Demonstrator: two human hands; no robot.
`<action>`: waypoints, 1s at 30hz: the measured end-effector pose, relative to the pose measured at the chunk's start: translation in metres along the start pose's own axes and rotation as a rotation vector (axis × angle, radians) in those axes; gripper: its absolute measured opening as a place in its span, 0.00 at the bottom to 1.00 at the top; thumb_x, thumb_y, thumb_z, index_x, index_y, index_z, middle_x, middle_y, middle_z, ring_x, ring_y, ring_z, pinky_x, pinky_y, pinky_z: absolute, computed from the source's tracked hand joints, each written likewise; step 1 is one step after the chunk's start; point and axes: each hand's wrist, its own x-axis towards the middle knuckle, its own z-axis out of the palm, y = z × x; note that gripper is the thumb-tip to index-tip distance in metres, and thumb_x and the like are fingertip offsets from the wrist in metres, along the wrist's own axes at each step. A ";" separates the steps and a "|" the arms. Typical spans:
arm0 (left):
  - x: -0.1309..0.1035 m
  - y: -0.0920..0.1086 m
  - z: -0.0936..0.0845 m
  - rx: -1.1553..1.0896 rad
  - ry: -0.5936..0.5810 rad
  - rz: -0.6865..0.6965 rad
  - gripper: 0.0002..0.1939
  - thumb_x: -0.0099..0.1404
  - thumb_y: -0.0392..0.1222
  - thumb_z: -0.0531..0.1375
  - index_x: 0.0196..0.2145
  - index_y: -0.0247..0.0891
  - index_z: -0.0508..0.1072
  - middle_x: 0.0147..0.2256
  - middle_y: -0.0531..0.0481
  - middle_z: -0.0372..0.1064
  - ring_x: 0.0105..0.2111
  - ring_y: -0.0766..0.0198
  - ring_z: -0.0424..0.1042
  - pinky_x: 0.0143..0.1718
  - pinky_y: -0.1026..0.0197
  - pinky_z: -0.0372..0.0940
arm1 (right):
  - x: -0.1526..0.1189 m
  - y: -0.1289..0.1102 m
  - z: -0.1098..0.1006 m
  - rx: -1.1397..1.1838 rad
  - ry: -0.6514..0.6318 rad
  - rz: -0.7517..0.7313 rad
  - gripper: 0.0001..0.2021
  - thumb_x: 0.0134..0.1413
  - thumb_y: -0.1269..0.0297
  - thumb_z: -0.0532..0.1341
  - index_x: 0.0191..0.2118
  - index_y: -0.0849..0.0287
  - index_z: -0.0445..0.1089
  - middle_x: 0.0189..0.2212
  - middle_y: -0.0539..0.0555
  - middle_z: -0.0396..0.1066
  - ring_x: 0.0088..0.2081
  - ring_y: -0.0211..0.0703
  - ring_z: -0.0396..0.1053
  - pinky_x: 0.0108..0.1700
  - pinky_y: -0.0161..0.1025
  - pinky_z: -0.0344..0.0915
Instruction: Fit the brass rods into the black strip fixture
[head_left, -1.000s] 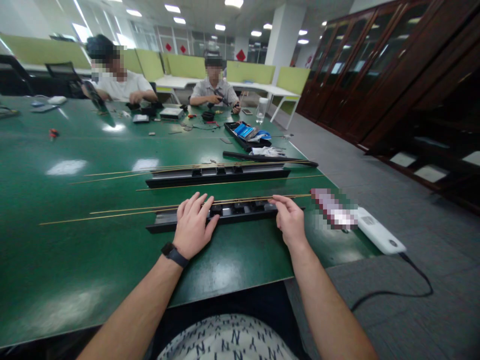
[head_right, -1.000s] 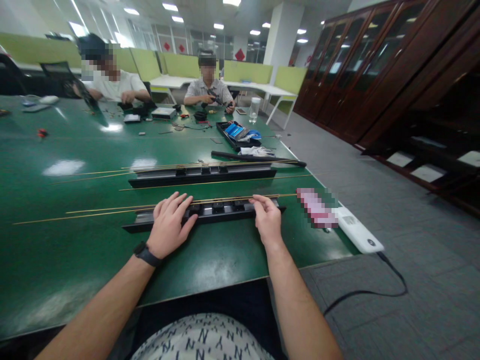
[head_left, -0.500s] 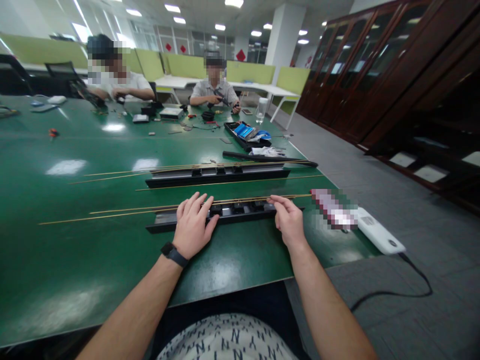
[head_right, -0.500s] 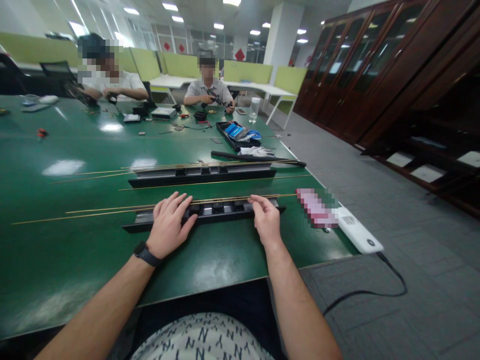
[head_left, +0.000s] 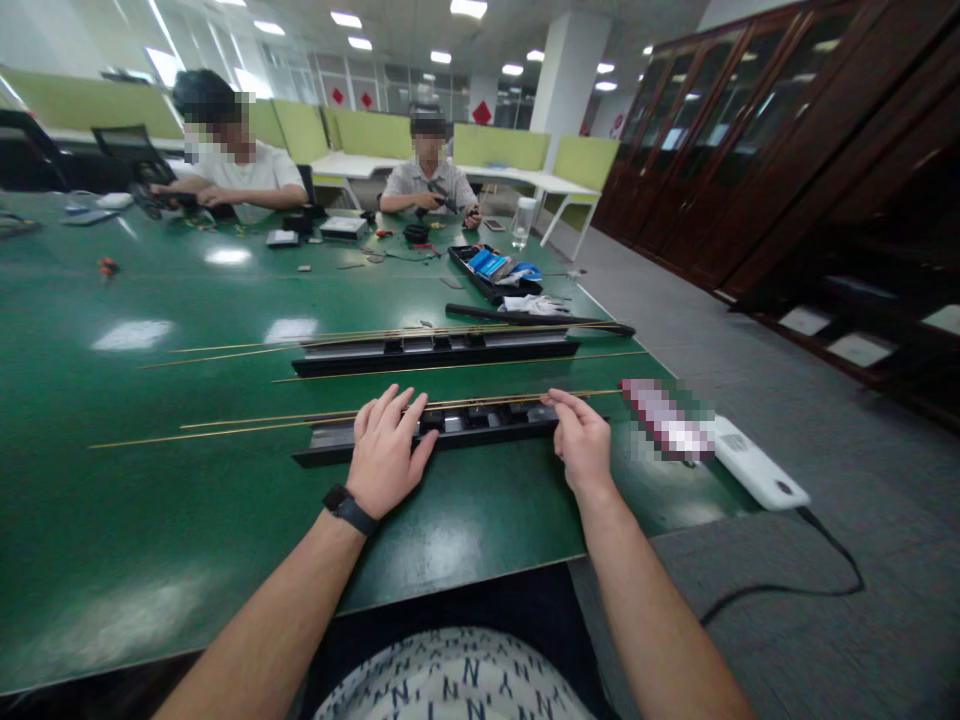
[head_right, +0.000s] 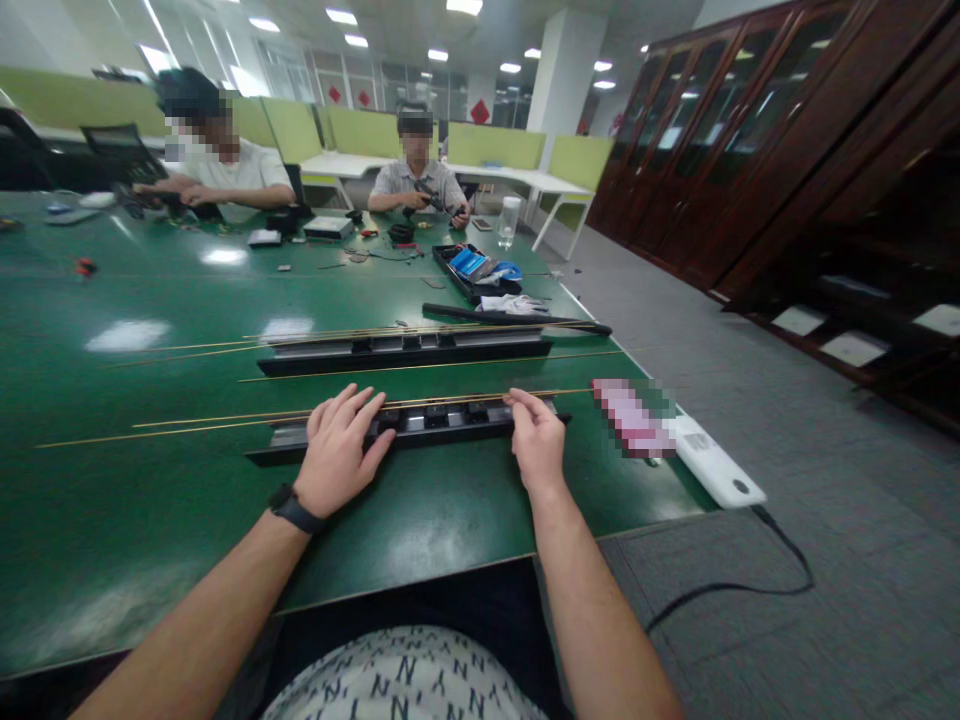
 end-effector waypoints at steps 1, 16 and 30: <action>0.000 0.000 0.000 -0.001 0.001 0.001 0.27 0.74 0.50 0.56 0.67 0.40 0.68 0.65 0.37 0.68 0.71 0.42 0.59 0.70 0.38 0.51 | 0.000 -0.001 0.000 0.007 0.016 0.003 0.21 0.55 0.54 0.66 0.49 0.63 0.79 0.44 0.61 0.82 0.14 0.27 0.56 0.14 0.32 0.49; -0.001 0.000 0.000 0.039 0.019 0.023 0.26 0.76 0.51 0.54 0.66 0.37 0.69 0.65 0.37 0.68 0.70 0.43 0.59 0.70 0.40 0.51 | 0.000 0.000 -0.001 -0.008 -0.017 -0.019 0.18 0.57 0.56 0.65 0.47 0.62 0.80 0.44 0.60 0.82 0.14 0.27 0.57 0.13 0.32 0.49; -0.001 -0.002 0.002 0.011 0.020 0.019 0.27 0.74 0.50 0.56 0.67 0.40 0.68 0.65 0.37 0.68 0.70 0.42 0.59 0.70 0.38 0.51 | 0.000 0.000 -0.001 -0.003 -0.039 -0.007 0.18 0.57 0.55 0.65 0.47 0.62 0.80 0.44 0.60 0.82 0.14 0.27 0.57 0.13 0.31 0.48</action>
